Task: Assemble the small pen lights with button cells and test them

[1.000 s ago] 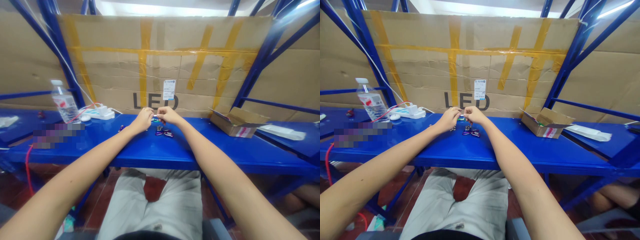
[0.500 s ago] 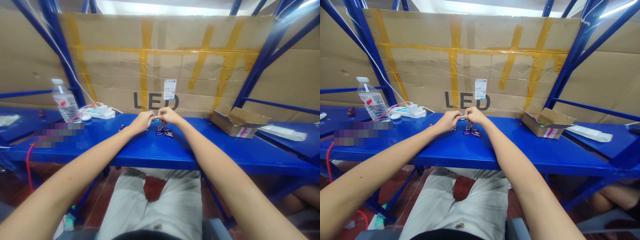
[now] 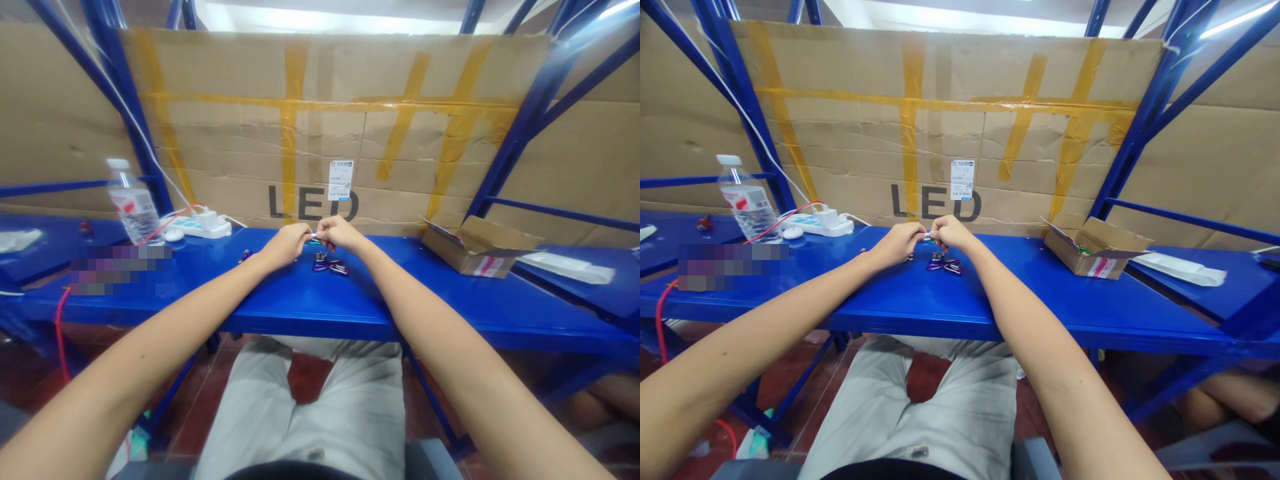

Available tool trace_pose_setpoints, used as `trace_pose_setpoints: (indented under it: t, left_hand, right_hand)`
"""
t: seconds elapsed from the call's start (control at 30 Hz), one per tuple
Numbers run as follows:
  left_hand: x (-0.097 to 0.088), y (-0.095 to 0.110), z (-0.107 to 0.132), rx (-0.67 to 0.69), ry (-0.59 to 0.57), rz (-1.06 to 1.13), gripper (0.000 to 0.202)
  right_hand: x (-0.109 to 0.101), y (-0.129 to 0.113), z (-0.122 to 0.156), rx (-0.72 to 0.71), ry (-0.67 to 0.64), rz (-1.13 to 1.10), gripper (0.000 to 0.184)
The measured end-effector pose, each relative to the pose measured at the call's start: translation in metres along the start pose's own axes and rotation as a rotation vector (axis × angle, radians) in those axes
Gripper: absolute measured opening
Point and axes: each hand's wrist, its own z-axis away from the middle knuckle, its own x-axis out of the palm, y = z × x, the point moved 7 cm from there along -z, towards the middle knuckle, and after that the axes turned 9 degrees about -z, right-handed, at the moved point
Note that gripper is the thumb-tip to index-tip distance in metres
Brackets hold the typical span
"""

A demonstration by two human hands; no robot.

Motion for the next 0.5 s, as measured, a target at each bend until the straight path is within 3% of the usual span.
trace_pose_setpoints:
  t: [0.17,0.3,0.4,0.5]
  left_hand:
    - [-0.001,-0.004,-0.001,-0.076,0.04,0.016,0.02]
    - [-0.003,-0.007,-0.001,-0.11,0.058,0.069,0.015]
    - [-0.001,-0.01,-0.001,-0.105,0.05,0.09,0.012]
    - [0.0,-0.013,-0.001,-0.118,0.049,0.096,0.01]
  right_hand:
    - [-0.004,-0.008,0.0,-0.007,-0.008,0.014,0.022]
    - [-0.03,-0.008,0.011,0.026,-0.054,0.13,0.013]
    - [-0.047,0.01,0.022,0.114,-0.15,0.27,0.01]
    - [-0.048,0.032,0.026,0.212,-0.246,0.396,0.015]
